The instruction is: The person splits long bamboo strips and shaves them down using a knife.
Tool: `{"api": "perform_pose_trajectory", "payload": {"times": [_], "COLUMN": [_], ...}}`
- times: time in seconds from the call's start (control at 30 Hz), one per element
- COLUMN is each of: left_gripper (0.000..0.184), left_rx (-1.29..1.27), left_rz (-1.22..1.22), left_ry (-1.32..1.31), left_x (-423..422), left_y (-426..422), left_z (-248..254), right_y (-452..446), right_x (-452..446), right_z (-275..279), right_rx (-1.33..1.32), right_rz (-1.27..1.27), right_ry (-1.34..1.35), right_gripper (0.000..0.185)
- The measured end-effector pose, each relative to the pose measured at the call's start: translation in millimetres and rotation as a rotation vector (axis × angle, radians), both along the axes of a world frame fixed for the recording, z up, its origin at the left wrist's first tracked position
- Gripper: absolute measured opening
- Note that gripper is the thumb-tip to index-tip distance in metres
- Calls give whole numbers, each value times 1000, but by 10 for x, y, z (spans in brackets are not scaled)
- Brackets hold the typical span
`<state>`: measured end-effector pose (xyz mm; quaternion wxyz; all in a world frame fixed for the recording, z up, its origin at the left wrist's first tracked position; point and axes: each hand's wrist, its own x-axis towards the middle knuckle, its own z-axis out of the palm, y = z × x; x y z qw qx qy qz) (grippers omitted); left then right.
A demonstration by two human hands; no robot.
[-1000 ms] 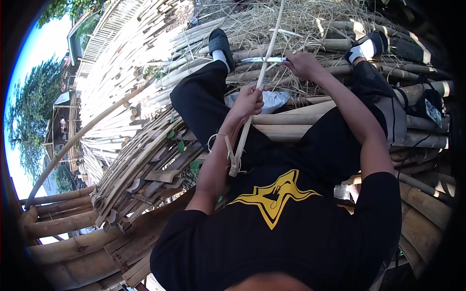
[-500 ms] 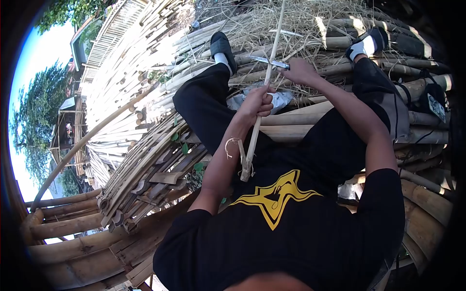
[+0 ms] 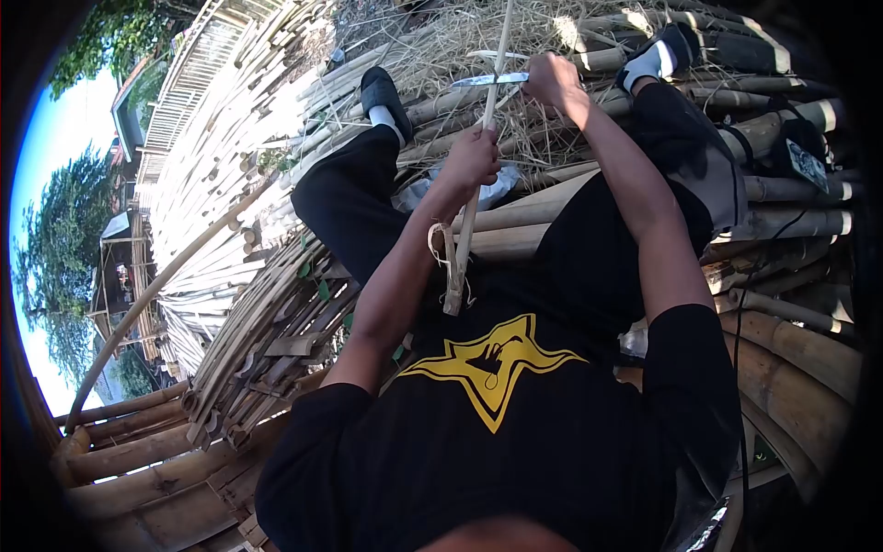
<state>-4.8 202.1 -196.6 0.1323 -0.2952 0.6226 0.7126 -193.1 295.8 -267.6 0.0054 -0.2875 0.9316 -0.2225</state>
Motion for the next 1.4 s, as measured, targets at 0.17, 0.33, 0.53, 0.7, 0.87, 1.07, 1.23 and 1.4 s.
{"api": "perform_pose_trajectory", "payload": {"times": [0.17,0.33,0.53,0.7,0.87,1.07,1.23,1.4], "left_gripper": [20,24,29,24,24,26,37,41], "left_rx": [-27,-37,184,248,310,376,-247,-93], "left_rz": [-41,36,-89,-68,-51,-106,-292,-162], "left_ry": [-56,-19,-55,-8,36,108,118,144], "left_x": [474,889,1150,1222,1243,1252,1066,740], "left_y": [194,-548,-519,-375,-292,-357,-367,-303], "left_z": [257,241,303,424,383,219,316,533], "right_y": [1295,80,-298,-191,-199,-288,-284,-306], "right_x": [-794,-1261,-690,-208,158,368,452,645], "right_z": [-918,-168,-134,185,359,444,591,781], "right_rx": [-457,-215,-420,-385,-547,-954,-935,-916], "right_rz": [-289,-374,-190,-100,19,93,198,242], "right_ry": [95,-217,-177,-479,-916,-1343,-1206,-1175], "right_gripper": [23,24,46,52,53,29,28,28]}}
